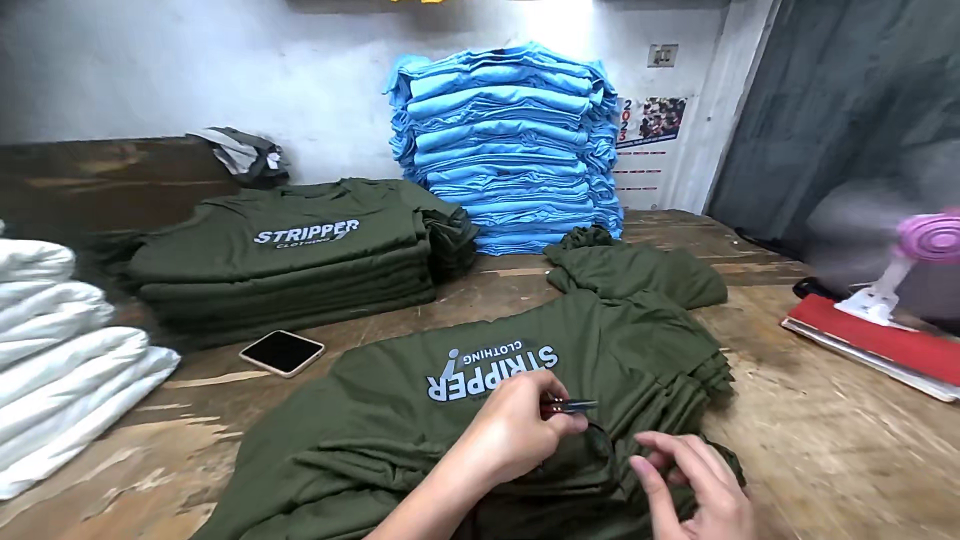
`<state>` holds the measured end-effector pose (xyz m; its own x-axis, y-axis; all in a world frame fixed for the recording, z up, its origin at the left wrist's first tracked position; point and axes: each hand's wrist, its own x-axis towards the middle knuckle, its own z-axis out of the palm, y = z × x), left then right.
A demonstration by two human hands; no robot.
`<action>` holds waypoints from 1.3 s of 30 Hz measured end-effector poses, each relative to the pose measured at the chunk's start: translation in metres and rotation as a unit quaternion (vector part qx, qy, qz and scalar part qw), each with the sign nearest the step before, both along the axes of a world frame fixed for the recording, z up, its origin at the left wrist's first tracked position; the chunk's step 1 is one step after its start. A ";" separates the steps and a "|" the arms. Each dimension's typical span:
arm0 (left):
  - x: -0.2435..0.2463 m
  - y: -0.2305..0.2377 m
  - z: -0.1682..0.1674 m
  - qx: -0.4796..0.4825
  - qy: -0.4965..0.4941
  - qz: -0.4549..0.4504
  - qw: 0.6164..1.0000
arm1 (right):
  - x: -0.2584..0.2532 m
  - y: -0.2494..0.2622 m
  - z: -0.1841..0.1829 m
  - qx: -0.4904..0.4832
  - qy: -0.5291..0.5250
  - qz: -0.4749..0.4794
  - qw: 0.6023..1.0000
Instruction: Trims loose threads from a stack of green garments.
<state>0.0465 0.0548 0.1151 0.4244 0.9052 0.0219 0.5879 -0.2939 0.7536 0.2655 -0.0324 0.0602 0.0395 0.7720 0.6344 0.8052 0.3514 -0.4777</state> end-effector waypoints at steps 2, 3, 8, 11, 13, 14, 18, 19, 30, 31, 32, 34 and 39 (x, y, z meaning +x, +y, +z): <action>0.004 -0.002 -0.002 -0.008 0.014 -0.013 1.000 | -0.005 0.011 -0.007 0.010 0.011 0.007 1.000; 0.005 -0.003 -0.002 -0.005 0.018 -0.017 1.000 | -0.007 0.014 -0.011 0.013 0.028 0.009 0.999; 0.007 -0.005 -0.004 0.060 0.022 -0.040 0.997 | -0.012 0.023 -0.015 0.082 0.102 0.004 0.991; 0.012 -0.004 -0.004 0.074 0.020 -0.053 0.996 | -0.013 0.026 -0.015 0.126 0.129 0.040 0.983; 0.011 -0.003 -0.004 0.054 0.019 -0.053 0.997 | -0.003 0.019 -0.012 0.121 0.136 0.144 0.973; 0.009 -0.001 -0.005 0.031 0.020 -0.063 0.997 | 0.005 0.015 -0.011 0.108 0.121 0.208 0.965; 0.006 0.009 -0.012 -0.109 -0.065 -0.134 0.983 | 0.019 0.007 -0.018 0.118 0.023 0.244 0.962; 0.007 0.011 -0.010 -0.107 -0.093 -0.107 0.984 | 0.017 0.007 -0.020 0.129 0.000 0.176 0.976; 0.006 -0.004 -0.011 0.170 0.122 0.056 0.976 | 0.015 0.014 -0.023 0.088 0.056 0.179 0.978; 0.002 -0.006 -0.004 0.104 0.160 0.035 0.981 | 0.011 0.015 -0.021 0.090 0.077 0.169 0.978; -0.001 -0.004 0.001 0.053 0.195 0.014 0.979 | 0.005 0.016 -0.019 0.092 0.077 0.129 0.984; -0.003 0.004 0.004 0.026 0.211 0.010 0.977 | -0.011 0.019 -0.015 0.067 -0.004 0.025 0.997; -0.005 0.012 0.002 0.128 0.158 0.165 0.965 | -0.028 0.014 -0.026 0.092 -0.043 0.006 0.995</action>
